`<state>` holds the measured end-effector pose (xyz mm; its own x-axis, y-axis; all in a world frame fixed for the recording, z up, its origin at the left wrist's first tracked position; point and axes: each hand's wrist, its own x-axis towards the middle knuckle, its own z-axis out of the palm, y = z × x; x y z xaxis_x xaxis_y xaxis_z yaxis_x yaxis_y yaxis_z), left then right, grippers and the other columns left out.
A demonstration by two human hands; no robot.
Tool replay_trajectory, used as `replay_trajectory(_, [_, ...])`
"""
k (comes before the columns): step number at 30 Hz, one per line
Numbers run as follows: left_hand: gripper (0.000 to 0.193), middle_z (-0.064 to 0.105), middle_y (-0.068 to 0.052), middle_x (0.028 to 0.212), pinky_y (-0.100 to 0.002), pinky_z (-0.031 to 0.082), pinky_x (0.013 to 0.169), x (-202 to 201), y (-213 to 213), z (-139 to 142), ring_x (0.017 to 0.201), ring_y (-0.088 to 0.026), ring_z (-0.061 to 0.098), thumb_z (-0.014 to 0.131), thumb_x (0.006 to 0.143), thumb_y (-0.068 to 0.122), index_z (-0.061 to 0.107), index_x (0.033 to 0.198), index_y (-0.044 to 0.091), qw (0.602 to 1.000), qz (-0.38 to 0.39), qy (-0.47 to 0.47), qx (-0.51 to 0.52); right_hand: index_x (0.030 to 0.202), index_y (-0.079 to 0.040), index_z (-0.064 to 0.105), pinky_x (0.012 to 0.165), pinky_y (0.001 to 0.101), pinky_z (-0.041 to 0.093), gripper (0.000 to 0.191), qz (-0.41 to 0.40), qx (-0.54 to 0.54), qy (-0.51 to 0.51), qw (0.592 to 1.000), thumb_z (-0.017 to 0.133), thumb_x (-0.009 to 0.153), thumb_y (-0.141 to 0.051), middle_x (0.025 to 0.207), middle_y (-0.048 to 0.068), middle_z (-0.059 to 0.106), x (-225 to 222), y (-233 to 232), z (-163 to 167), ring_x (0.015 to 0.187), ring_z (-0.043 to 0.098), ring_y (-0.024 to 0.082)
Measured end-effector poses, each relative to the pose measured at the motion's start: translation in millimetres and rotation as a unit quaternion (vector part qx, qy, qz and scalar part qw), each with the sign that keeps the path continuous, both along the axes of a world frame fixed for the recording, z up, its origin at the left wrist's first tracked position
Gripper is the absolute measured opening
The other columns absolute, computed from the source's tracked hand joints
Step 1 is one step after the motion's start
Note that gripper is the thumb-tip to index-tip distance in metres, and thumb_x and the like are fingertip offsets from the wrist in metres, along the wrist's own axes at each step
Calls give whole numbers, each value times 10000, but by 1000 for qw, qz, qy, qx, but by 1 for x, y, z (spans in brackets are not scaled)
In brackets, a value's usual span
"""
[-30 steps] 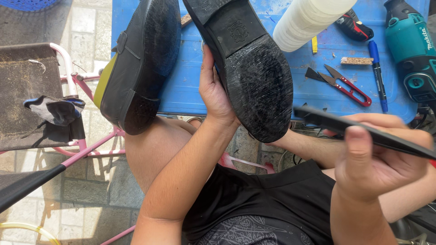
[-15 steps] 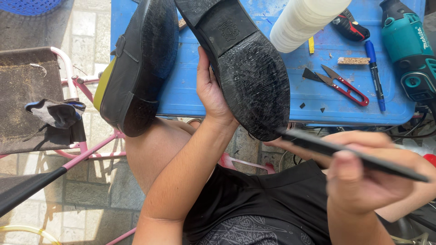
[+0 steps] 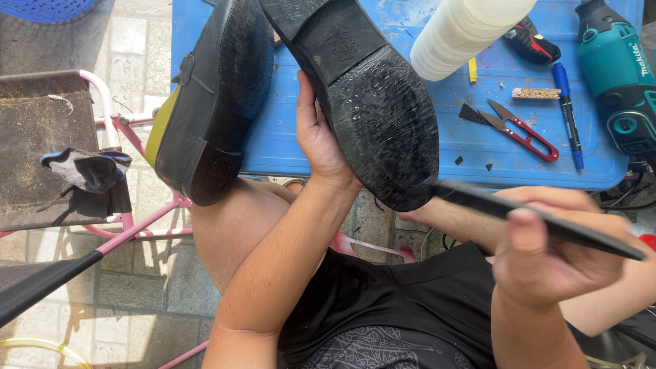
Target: The person applies a white liquid from a squeeze bottle onto the sole of a black shoe and spreads it with a brush. They repeat this process on the other shoe, ensuring the liquid covers the sole surface. Finally, the person places the shoes on a pink metal stand.
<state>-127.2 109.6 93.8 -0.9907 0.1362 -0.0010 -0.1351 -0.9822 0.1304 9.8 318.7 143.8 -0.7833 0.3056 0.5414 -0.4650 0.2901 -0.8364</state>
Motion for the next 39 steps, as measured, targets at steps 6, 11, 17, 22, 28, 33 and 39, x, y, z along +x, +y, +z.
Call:
replay_trajectory(6, [640,715,-190,1182,-422,614,956,0,5,3,1056,-287,730,374,1176,549,613,1313,-29,1000,14,13,3,1120,-21,536,735,280,636,266,58,-67,21,996,781,1109,-123,996,204,711,-3,-20,14,754,716,233])
replay_trajectory(11, [601,717,-175,1153,-411,615,967,-1,4,3,1070,-275,730,378,1184,519,609,1291,-25,1000,21,8,1,1107,-24,506,764,303,646,244,82,-31,-27,996,746,1099,-62,1011,190,695,-22,-36,37,800,719,231])
replay_trajectory(17, [556,717,-177,1141,-388,622,905,-1,1,-2,1009,-257,733,389,1228,484,610,1296,-21,998,48,24,-27,1102,-16,516,726,305,623,215,49,-17,-37,998,731,1089,-25,998,188,681,-40,-32,42,781,696,206])
replay_trajectory(22, [598,718,-176,1175,-396,628,925,-1,0,0,1040,-268,737,374,1177,515,623,1326,-8,999,29,-1,-31,1108,22,505,726,287,582,244,72,37,-70,994,745,1097,-20,997,228,687,-34,-28,36,770,667,205])
replay_trajectory(28, [601,718,-169,1186,-396,622,946,-3,-2,2,1057,-263,733,375,1167,521,628,1328,0,999,21,-5,-34,1135,-18,506,706,287,617,212,83,-125,-14,989,713,1104,-53,972,180,692,-41,-17,27,724,663,168])
replay_trajectory(33, [593,718,-167,1174,-395,620,949,-3,-2,-1,1063,-262,732,369,1176,513,623,1316,-5,999,28,7,-38,1105,-8,486,719,299,604,242,63,-81,-19,995,720,1165,-27,1012,202,690,-43,-12,15,763,667,197])
replay_trajectory(39, [582,715,-164,1173,-392,620,948,-4,-1,-3,1047,-253,729,379,1173,505,615,1317,-7,999,26,5,-40,1120,-31,524,698,337,639,205,100,-116,-4,988,727,1132,-50,1008,168,693,-40,-20,15,762,680,193])
